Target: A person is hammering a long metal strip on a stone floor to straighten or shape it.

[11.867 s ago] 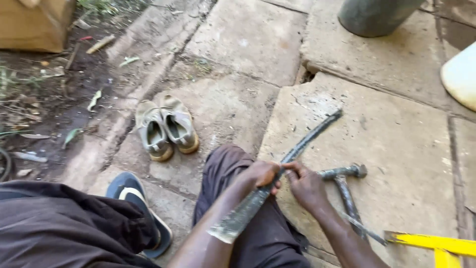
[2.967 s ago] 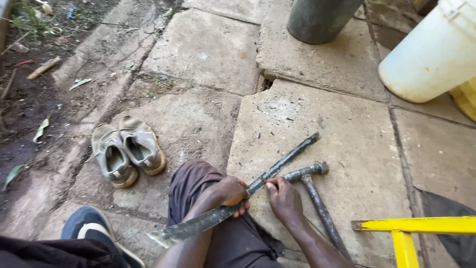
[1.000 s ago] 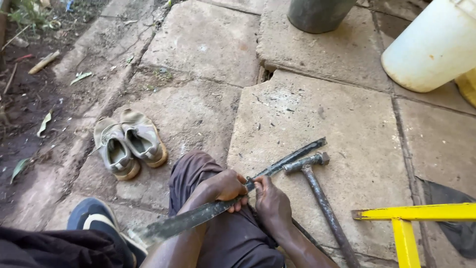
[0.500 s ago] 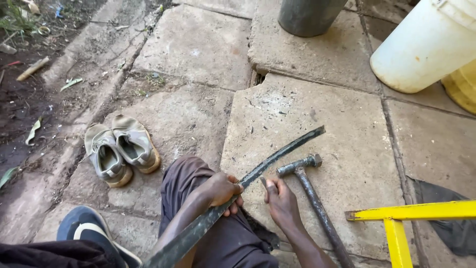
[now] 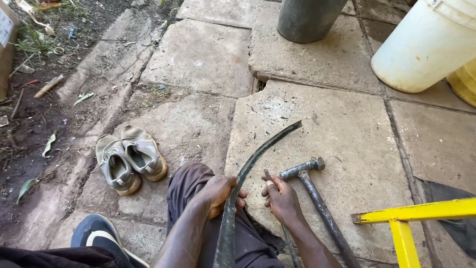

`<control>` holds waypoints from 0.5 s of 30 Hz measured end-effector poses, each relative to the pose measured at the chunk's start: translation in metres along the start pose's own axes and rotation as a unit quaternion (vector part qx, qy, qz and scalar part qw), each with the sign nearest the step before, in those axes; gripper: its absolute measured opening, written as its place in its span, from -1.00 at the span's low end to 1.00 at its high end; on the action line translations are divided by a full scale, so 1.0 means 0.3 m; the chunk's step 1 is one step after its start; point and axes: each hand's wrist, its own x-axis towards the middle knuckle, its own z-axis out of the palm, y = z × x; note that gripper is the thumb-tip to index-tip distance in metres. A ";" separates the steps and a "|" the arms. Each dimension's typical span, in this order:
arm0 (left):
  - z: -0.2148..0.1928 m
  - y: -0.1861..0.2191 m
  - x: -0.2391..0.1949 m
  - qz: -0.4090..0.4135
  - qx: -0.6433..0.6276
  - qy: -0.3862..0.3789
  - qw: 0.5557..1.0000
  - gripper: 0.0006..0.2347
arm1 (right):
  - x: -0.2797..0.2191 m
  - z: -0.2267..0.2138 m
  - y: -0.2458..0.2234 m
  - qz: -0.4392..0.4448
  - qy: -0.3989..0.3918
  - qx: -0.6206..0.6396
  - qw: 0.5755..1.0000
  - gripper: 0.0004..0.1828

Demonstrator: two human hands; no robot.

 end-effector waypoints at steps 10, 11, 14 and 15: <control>0.003 -0.020 0.039 0.018 -0.040 -0.004 0.999 -0.55 | -0.010 -0.016 0.035 0.024 -0.014 0.019 0.999 -0.53; 0.008 -0.024 0.042 0.040 -0.045 -0.012 0.998 -0.58 | -0.002 -0.014 0.052 0.018 -0.024 0.040 0.999 -0.65; 0.022 -0.087 0.107 0.113 -0.069 -0.006 0.991 -0.65 | -0.008 -0.007 0.075 0.020 -0.086 0.119 0.989 -0.62; 0.016 -0.101 0.133 0.161 -0.085 0.004 0.983 -0.67 | -0.013 0.005 0.063 0.033 -0.134 0.175 0.975 -0.47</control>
